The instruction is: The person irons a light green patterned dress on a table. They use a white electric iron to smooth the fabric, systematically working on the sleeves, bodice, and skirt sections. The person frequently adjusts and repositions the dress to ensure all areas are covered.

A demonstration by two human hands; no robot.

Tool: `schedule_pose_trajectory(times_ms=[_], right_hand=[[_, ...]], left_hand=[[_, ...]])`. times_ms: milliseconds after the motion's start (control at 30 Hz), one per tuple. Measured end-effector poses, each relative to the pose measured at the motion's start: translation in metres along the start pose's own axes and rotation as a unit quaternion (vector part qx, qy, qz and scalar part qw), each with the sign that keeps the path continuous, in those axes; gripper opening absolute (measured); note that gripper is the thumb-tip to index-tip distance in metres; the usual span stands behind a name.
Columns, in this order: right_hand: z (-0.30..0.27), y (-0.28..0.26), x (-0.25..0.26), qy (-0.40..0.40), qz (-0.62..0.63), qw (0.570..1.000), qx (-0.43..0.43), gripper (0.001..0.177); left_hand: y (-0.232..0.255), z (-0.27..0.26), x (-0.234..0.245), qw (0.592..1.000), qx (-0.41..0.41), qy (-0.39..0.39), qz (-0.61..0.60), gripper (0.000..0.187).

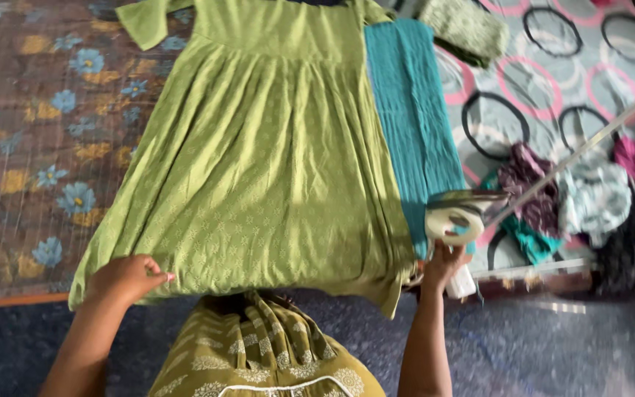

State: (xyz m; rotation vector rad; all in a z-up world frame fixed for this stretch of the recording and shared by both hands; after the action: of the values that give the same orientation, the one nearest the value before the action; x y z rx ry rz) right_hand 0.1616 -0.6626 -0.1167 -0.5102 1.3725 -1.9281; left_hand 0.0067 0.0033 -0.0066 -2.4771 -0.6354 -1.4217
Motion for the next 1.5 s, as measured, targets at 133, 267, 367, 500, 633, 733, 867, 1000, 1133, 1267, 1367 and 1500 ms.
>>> schedule_pose_trajectory(times_ms=[133,267,367,500,633,733,867,1000,1133,1267,1367,1500], right_hand=[[0.027,-0.009,0.005,-0.014,0.019,0.999,-0.044,0.038],[0.04,-0.057,0.052,-0.041,-0.179,0.983,0.001,0.028],[0.048,-0.11,0.076,-0.032,-0.229,0.973,-0.02,0.034],[0.046,-0.154,0.062,-0.019,-0.242,0.969,-0.034,0.042],[0.005,-0.173,-0.003,-0.023,-0.254,0.966,-0.05,0.049],[-0.018,-0.197,-0.029,-0.023,-0.262,0.963,-0.061,0.055],[-0.021,-0.236,-0.021,-0.055,-0.262,0.96,-0.086,0.063],[-0.064,-0.268,-0.12,-0.143,-0.232,0.956,-0.111,0.071],[-0.131,-0.294,-0.286,-0.311,-0.322,0.88,-0.16,0.082],[-0.186,-0.283,-0.402,-0.458,-0.31,0.824,-0.123,0.081],[-0.22,-0.255,-0.442,-0.503,-0.322,0.789,-0.144,0.076],[-0.24,-0.223,-0.463,-0.601,-0.326,0.725,-0.077,0.063]], left_hand=[[0.015,0.0,0.021,0.999,0.013,0.048,-0.01,0.054],[0.024,0.013,0.041,0.997,0.023,0.075,-0.013,0.05],[0.025,0.032,0.053,0.99,0.023,0.127,-0.048,0.045],[0.017,0.079,0.057,0.968,0.048,0.198,-0.144,0.04],[-0.017,0.149,0.049,0.873,-0.014,0.394,-0.285,0.033],[-0.027,0.202,0.043,0.823,-0.051,0.438,-0.358,0.032],[-0.015,0.239,0.055,0.818,-0.076,0.394,-0.412,0.029],[0.005,0.249,0.075,0.858,-0.034,0.404,-0.314,0.039],[0.002,0.257,0.076,0.854,-0.058,0.404,-0.323,0.021],[-0.01,0.272,0.076,0.862,-0.016,0.343,-0.373,0.021],[-0.02,0.276,0.079,0.861,-0.022,0.344,-0.374,0.019],[-0.028,0.27,0.086,0.852,-0.032,0.356,-0.383,0.015]])
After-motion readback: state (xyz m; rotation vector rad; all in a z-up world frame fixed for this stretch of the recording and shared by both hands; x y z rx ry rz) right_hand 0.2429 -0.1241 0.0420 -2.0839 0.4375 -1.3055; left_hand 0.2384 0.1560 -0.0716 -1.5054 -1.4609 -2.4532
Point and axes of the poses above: each hand's wrist, its own z-axis towards the middle knuckle, its own x-axis out of the back of the hand, y = z × x, the point moved 1 cm from there along z, towards the middle knuckle, and after that the axes turned 11 degrees about y, right-handed, at the moved point
